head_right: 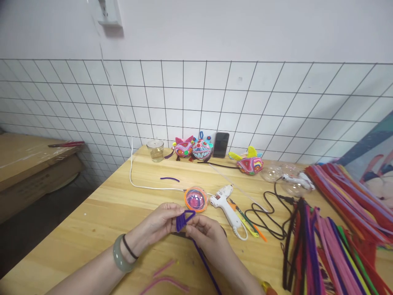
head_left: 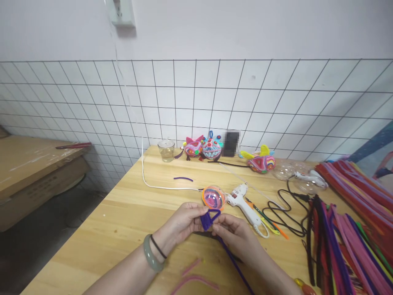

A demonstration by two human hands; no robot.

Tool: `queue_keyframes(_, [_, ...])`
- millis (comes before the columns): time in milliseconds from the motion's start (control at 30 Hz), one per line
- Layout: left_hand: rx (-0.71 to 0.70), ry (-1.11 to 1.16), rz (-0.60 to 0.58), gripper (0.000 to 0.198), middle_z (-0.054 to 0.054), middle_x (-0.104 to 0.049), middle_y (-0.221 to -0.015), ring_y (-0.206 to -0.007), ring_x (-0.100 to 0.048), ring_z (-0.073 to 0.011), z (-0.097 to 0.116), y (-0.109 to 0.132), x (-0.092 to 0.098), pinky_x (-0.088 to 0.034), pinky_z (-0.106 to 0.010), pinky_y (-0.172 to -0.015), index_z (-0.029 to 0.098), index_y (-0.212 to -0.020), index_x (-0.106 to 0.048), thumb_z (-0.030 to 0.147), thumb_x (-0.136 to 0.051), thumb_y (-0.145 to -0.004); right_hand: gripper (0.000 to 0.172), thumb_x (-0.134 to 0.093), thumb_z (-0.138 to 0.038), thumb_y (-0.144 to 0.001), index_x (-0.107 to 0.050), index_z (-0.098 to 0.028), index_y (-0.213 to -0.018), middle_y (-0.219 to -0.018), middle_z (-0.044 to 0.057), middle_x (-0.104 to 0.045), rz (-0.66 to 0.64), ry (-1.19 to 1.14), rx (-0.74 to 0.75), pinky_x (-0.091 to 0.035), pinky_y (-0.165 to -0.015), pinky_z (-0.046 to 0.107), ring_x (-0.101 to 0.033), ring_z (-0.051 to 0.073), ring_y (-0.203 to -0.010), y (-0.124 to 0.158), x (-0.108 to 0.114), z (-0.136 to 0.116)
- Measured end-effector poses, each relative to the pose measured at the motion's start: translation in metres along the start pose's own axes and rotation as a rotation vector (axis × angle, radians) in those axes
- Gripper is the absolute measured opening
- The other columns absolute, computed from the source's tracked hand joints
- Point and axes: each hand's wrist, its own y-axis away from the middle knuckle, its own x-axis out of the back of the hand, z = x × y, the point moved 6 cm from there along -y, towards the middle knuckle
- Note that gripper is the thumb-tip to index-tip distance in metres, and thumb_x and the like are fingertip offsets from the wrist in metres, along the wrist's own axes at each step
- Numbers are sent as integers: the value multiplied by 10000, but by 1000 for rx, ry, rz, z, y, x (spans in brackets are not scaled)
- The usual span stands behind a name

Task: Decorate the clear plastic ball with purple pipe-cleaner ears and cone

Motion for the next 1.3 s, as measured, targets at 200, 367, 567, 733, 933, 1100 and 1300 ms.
queue_keyframes(200, [25, -5, -25, 233, -66, -674, -625, -516, -597, -123, -5, -2, 0, -460, -245, -564, 81, -709, -682, 308, -720, -674, 214, -618, -378, -780, -660, -170, -750, -719, 34, -657, 50, 116, 65, -471, -654, 264, -594, 169, -687, 5, -3, -14])
queue_keyframes(367, [74, 51, -27, 198, -74, -679, -639, -518, -600, -116, -12, -3, -1, -449, -218, -535, 70, -740, -694, 254, -722, -675, 181, -585, -315, -797, -672, -172, -730, -693, 45, -666, 75, 273, 142, -462, -579, 250, -586, 161, -615, 7, -2, -22])
queue_keyframes(567, [121, 140, -78, 160, -84, -687, -668, -543, -600, -114, -18, -3, -2, -427, -213, -542, 70, -771, -693, 219, -682, -714, 120, -615, -267, -775, -695, -204, -713, -679, 33, -685, 113, 346, 215, -459, -552, 239, -592, 158, -601, 9, -1, -27])
queue_keyframes(733, [123, 157, -96, 154, -102, -704, -739, -625, -633, -143, -18, -2, -3, -450, -240, -620, 72, -787, -696, 211, -667, -727, 132, -706, -316, -692, -679, -188, -707, -627, 14, -666, 102, 122, 56, -477, -554, 243, -584, 144, -564, 8, 1, -10])
queue_keyframes(933, [135, 135, -79, 183, -71, -682, -660, -510, -575, -99, -18, -2, -1, -413, -203, -513, 75, -843, -697, 223, -652, -744, 43, -704, -239, -718, -725, -230, -754, -781, 30, -718, 51, 81, 152, -513, -703, 269, -646, 175, -735, 7, 2, -15])
queue_keyframes(1100, [151, 121, -107, 180, -54, -657, -633, -511, -563, -89, -17, 0, -6, -409, -197, -512, 69, -804, -700, 227, -665, -726, 109, -645, -199, -775, -734, -253, -808, -821, 38, -712, 17, 177, 240, -510, -734, 285, -647, 192, -788, 9, 1, -28])
queue_keyframes(1300, [149, 112, -107, 144, -34, -629, -577, -477, -538, -84, -15, 2, -10, -382, -198, -483, 85, -738, -698, 222, -680, -700, 111, -625, -200, -794, -731, -232, -806, -833, 52, -705, -25, 239, 271, -499, -750, 298, -645, 199, -804, 10, -1, -32])
